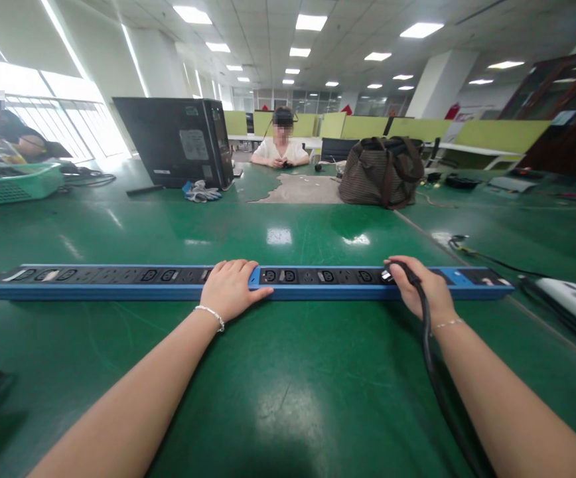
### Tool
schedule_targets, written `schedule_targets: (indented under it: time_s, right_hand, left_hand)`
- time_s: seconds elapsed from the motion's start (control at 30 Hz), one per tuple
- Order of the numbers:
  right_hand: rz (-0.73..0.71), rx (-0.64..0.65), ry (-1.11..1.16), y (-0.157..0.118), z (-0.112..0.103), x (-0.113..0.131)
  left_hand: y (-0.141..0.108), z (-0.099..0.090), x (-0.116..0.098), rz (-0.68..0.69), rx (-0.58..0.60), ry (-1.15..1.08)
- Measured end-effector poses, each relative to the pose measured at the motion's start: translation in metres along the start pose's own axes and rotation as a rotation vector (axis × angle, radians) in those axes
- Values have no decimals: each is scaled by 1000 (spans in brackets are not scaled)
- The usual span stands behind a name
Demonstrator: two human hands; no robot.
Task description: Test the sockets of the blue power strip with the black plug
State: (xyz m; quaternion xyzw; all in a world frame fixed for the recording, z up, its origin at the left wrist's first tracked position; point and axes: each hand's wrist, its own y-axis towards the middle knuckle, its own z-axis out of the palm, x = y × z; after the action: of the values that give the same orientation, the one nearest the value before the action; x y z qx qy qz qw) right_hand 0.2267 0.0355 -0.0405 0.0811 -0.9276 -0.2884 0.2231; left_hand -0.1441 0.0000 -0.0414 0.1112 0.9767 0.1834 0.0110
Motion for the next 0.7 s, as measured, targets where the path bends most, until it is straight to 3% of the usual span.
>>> schedule_targets:
  time_s: [0.33,0.7]
  right_hand:
    - [-39,5,-61,1,3,-5]
    - [-114,134,-3,6,-2,-15]
  left_hand:
    - [0,1,1,1,-6,-5]
    - [0,1,1,-1,0,-1]
